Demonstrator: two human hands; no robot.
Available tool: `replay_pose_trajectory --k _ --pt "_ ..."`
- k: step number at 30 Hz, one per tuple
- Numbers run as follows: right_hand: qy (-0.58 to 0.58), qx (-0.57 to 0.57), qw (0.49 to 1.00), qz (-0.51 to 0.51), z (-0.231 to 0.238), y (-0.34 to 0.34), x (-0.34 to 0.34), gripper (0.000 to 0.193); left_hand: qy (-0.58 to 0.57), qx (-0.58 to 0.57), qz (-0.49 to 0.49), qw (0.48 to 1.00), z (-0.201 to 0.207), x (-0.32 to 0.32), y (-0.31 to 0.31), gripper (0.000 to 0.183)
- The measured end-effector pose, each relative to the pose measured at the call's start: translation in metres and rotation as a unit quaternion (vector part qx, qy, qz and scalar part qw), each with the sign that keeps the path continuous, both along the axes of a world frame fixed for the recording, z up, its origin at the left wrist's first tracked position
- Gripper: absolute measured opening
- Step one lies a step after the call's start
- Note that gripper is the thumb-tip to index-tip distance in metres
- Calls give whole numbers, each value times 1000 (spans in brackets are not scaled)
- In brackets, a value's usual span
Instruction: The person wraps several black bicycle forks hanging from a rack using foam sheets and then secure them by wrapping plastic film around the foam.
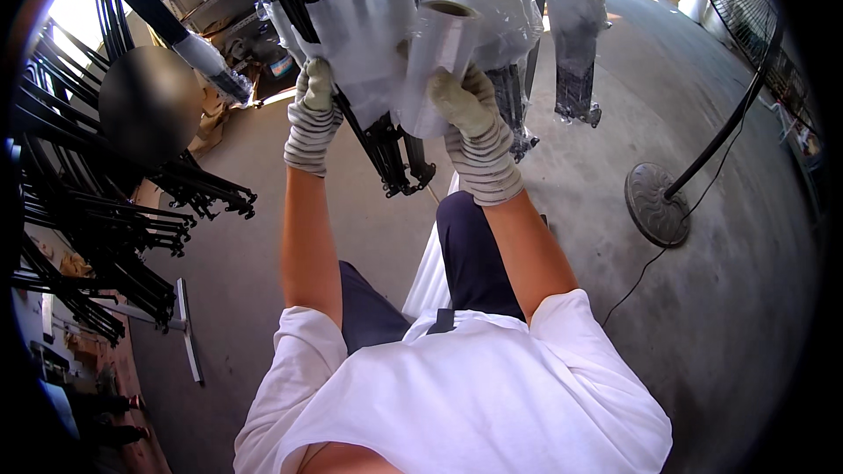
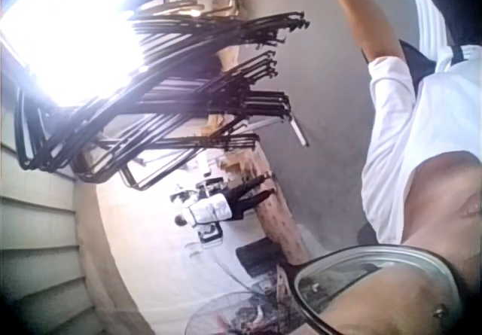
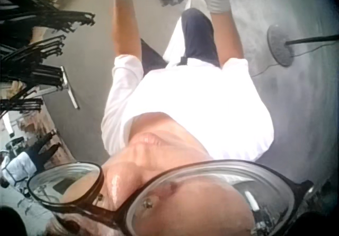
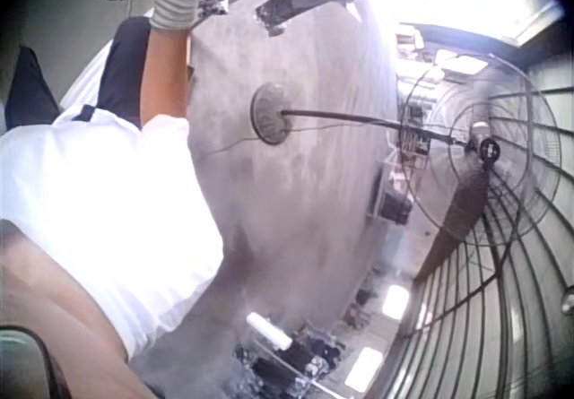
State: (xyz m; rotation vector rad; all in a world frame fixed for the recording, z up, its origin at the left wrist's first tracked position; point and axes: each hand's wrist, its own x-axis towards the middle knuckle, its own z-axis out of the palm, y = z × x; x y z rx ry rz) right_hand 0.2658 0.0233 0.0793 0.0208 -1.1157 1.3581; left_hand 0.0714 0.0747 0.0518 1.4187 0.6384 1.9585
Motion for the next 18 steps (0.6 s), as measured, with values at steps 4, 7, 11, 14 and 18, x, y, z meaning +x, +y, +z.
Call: replay_pose_trajectory --k 4,7,11,14,18 --pt "-26 -21 998 -46 4 0 1 36 -79 -55 -75 993 13 5 -4 38" --pt "-61 55 986 -146 8 -5 1 35 -83 12 -54 995 31 22 -31 33" --pt "-18 18 995 -93 15 -2 -3 33 -75 102 15 992 40 33 -40 29" --pt "-26 -45 996 74 16 7 -2 33 -81 86 -13 993 41 25 -41 29" --pt "-96 33 993 54 11 28 -4 40 -113 52 -101 987 50 19 -44 34"
